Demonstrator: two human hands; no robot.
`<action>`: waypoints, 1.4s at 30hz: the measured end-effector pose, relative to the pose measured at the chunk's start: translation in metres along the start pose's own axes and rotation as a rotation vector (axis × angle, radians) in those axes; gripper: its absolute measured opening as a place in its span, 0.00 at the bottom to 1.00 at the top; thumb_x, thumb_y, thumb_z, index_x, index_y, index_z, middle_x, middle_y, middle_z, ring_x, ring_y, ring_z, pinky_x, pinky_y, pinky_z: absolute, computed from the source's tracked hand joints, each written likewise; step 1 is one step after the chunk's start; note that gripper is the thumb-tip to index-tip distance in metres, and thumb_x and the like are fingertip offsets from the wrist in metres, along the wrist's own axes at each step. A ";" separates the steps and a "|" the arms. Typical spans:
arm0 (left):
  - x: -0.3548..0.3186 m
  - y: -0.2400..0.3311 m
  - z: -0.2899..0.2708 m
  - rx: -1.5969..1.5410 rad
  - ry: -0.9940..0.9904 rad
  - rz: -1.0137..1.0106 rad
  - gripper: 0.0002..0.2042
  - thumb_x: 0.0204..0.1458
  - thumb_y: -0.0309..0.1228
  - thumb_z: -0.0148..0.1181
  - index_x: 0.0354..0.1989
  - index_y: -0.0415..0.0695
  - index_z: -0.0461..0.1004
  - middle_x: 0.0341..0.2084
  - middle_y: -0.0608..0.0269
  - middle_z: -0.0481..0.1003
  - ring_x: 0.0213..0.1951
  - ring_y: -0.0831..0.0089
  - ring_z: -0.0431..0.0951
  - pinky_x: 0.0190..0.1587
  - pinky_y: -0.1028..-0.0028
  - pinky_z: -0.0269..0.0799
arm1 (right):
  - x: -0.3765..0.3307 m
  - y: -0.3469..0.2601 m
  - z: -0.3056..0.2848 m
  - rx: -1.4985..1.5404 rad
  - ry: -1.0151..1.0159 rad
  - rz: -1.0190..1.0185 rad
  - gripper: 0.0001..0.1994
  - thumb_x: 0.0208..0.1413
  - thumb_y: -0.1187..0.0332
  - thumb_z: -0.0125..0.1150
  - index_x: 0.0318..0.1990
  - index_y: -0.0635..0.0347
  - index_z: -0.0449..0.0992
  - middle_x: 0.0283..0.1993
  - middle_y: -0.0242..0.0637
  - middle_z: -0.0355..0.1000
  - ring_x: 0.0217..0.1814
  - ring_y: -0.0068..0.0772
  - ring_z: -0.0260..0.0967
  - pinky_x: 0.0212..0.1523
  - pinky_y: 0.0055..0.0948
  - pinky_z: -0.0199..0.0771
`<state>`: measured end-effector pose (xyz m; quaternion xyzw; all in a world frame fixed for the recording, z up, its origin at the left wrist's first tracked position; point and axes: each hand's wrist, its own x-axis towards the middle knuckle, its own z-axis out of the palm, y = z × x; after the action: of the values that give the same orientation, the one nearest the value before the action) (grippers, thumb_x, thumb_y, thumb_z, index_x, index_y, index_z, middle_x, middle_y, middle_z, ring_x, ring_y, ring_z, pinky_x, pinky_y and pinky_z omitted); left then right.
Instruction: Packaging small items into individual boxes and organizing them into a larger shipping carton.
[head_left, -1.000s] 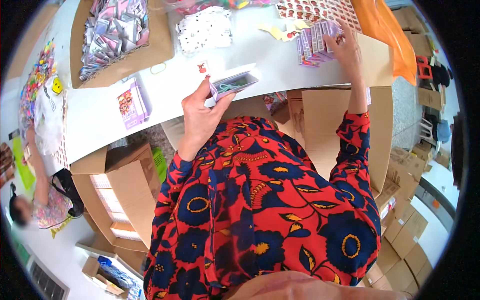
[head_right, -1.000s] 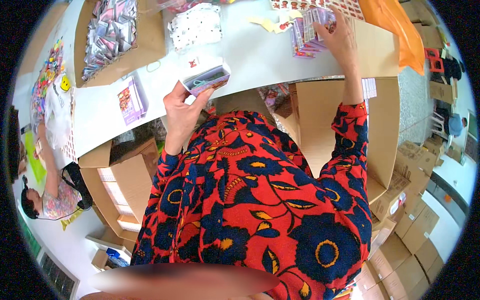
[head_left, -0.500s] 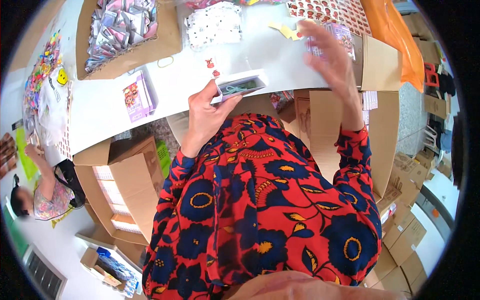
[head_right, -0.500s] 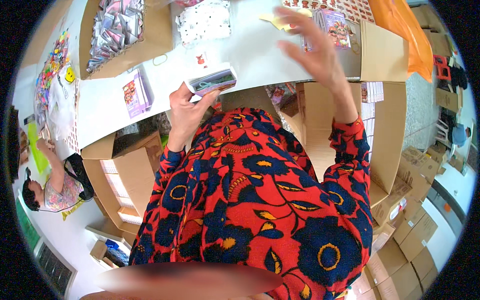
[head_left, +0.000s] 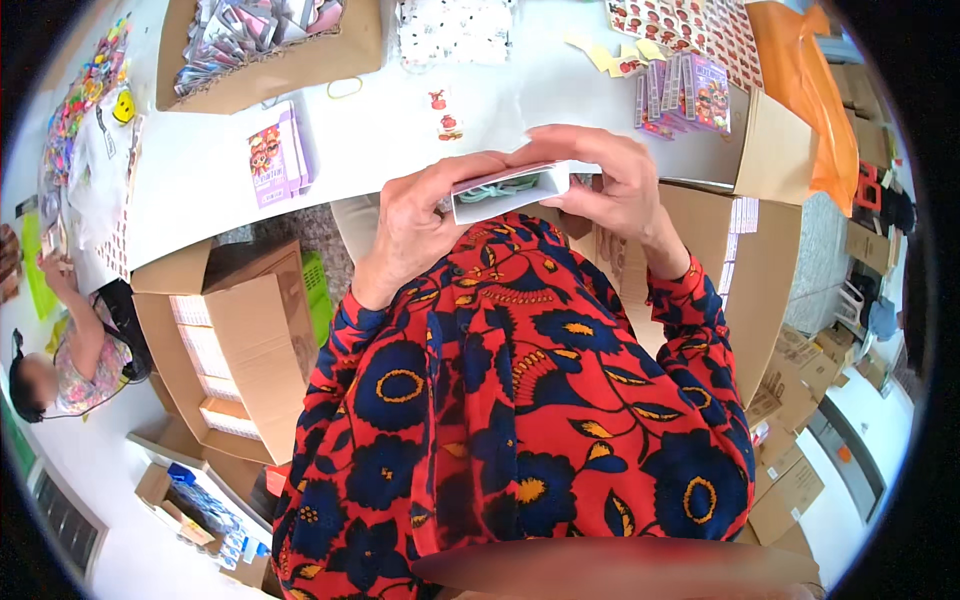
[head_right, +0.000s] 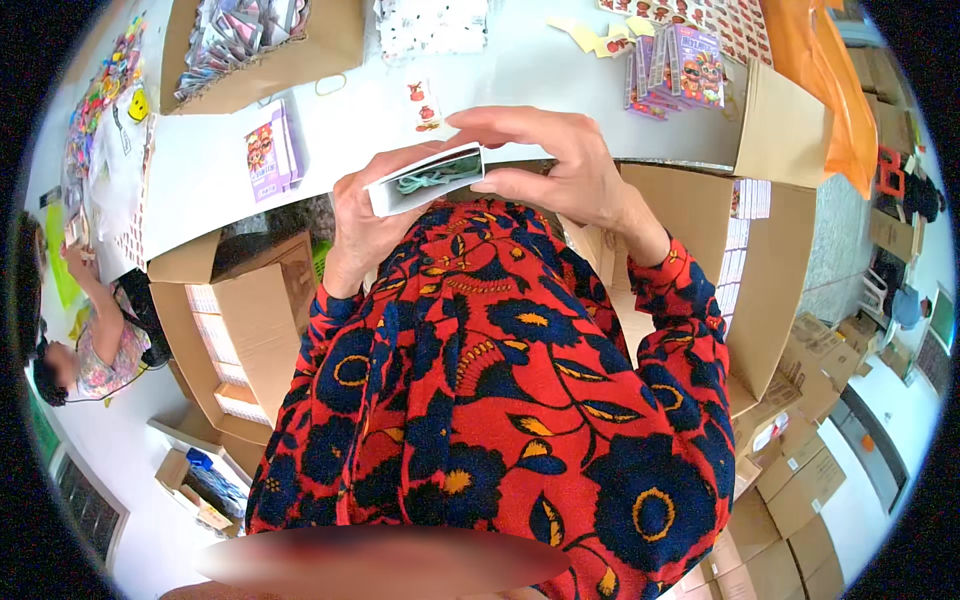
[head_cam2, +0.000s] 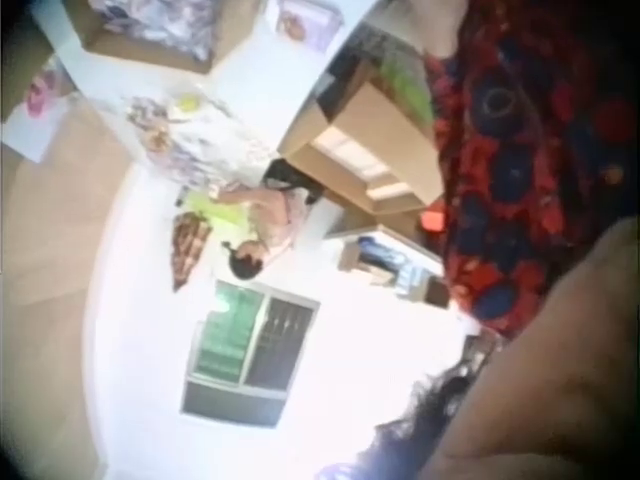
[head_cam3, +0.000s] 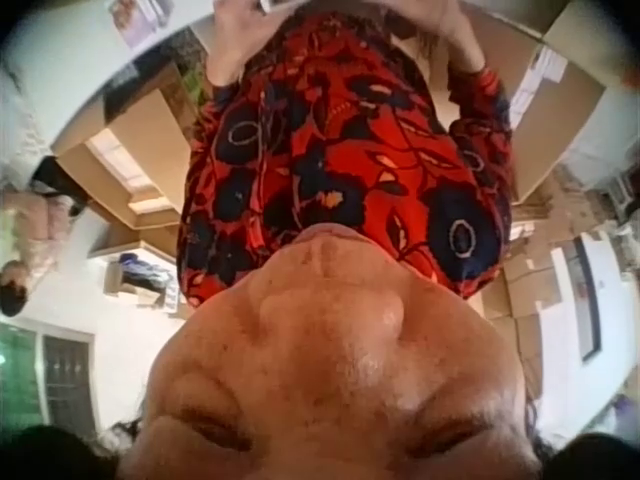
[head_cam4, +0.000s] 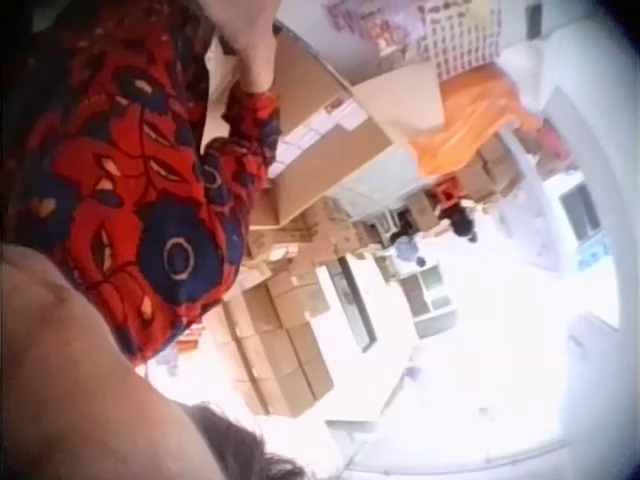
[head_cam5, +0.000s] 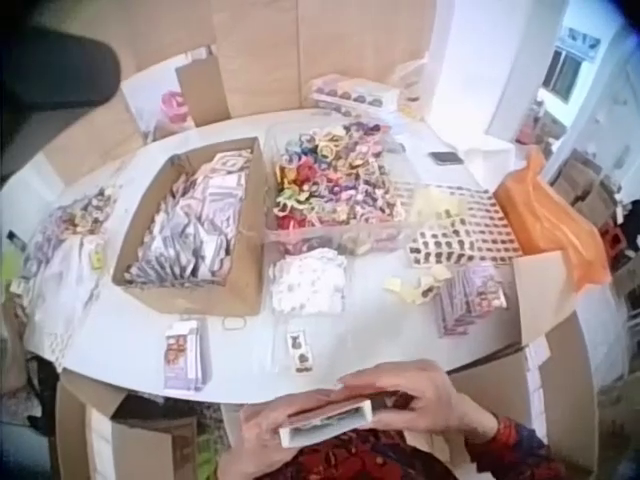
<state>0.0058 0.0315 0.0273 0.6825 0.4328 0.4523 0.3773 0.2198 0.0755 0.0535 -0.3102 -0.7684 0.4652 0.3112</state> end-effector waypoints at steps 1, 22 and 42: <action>0.000 0.003 -0.001 0.012 -0.002 -0.035 0.15 0.42 0.22 0.65 0.41 0.39 0.75 0.35 0.60 0.78 0.36 0.70 0.80 0.38 0.75 0.75 | -0.002 0.003 0.003 -0.002 -0.003 0.001 0.20 0.45 0.75 0.63 0.48 0.67 0.70 0.42 0.42 0.75 0.45 0.34 0.74 0.46 0.27 0.72; -0.016 -0.011 0.017 -0.273 0.228 -0.210 0.32 0.42 0.19 0.65 0.58 0.38 0.57 0.45 0.52 0.71 0.43 0.69 0.76 0.42 0.73 0.75 | -0.001 0.021 0.021 0.086 0.149 0.051 0.16 0.49 0.76 0.63 0.46 0.64 0.71 0.44 0.34 0.72 0.42 0.26 0.73 0.44 0.25 0.75; -0.062 -0.023 0.003 -0.429 0.065 -0.426 0.14 0.48 0.18 0.60 0.45 0.37 0.70 0.37 0.61 0.75 0.39 0.75 0.77 0.40 0.77 0.75 | -0.022 0.023 0.057 0.416 0.068 0.350 0.20 0.49 0.79 0.60 0.51 0.63 0.65 0.41 0.34 0.73 0.41 0.19 0.69 0.41 0.21 0.71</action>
<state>-0.0108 -0.0182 -0.0123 0.4664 0.4726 0.4657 0.5850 0.1937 0.0372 0.0071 -0.3832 -0.5803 0.6490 0.3086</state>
